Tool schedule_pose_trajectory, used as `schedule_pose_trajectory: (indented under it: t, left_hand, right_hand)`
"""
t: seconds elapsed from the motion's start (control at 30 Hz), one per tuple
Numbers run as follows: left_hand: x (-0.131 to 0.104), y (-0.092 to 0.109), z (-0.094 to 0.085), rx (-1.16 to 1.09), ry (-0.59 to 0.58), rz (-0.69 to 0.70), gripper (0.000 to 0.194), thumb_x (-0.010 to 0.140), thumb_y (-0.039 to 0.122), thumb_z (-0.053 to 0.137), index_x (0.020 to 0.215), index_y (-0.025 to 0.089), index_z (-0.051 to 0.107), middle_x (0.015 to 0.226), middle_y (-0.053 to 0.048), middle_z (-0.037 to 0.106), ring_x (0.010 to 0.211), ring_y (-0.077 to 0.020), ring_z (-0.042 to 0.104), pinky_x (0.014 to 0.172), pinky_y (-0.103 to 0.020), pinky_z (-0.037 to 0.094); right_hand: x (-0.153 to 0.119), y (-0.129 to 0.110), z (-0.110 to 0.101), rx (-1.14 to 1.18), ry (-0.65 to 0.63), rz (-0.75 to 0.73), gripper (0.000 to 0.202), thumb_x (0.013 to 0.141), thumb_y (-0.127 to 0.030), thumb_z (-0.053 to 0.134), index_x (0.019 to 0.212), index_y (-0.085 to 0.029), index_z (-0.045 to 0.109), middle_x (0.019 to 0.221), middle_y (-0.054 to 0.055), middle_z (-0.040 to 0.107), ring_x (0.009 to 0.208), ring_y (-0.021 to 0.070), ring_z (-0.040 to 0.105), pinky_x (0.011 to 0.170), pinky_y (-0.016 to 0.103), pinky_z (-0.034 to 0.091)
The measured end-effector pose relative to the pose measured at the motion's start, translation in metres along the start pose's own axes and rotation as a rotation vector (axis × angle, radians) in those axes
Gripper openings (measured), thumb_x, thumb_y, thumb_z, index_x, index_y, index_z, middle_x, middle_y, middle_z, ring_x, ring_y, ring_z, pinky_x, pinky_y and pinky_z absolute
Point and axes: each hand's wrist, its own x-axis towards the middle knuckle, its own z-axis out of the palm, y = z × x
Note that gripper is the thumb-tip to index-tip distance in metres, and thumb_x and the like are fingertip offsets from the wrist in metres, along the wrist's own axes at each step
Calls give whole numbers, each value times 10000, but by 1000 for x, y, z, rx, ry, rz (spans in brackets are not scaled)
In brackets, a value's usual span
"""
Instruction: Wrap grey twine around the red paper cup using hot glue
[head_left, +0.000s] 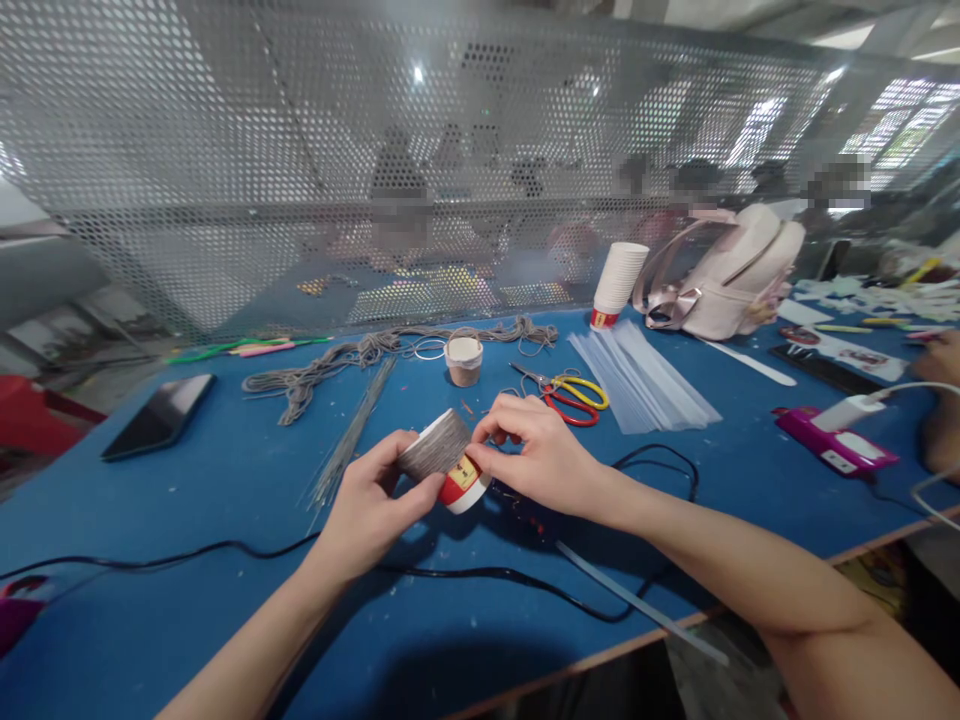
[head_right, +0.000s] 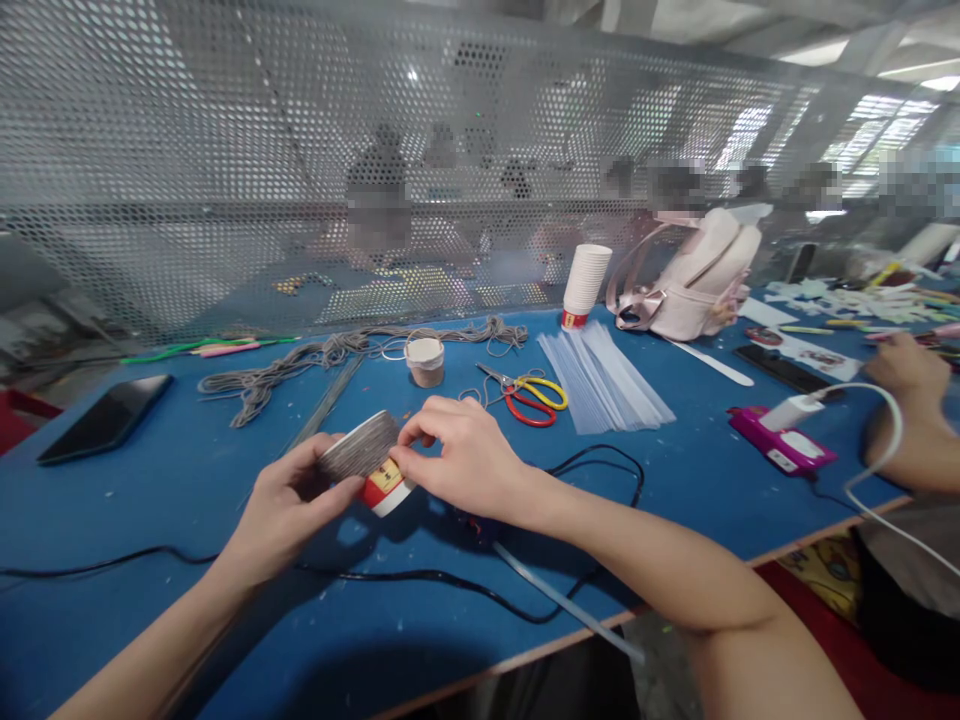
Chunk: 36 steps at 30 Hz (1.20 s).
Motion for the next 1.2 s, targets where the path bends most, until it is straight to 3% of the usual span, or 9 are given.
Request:
schedule_pose_trajectory:
  t: [0.7,1.03,1.2]
  left_hand:
    - [2,-1,-2,-117,-2,-32,161,619,294,679,684,187,578,648,20,562,572,-120,480,538,-226,414]
    - [3,-9,-4,-122,-22,-22,199,605,326,698,701,186,594,706,-3,585,613,-139,499,576,-250,433]
    - [3,-19,-5,-264,-27,-19,224,651,385,690,693,182,605,714,-12,587,670,-154,514,621,-260,444]
  right_hand:
    - [4,3,-1,131,-17,52,111,804,-149,667,696,-165,642,693,-23,591,671,102,527,667,262,396]
    - [6,4,-1,281,-33,146,99,796,-162,647,698,-162,633,724,-14,588,648,92,509,616,238,424]
    - [6,5,0,408,-72,270,85,768,-211,664,715,-157,627,710,-18,592,614,87,496,587,233,420]
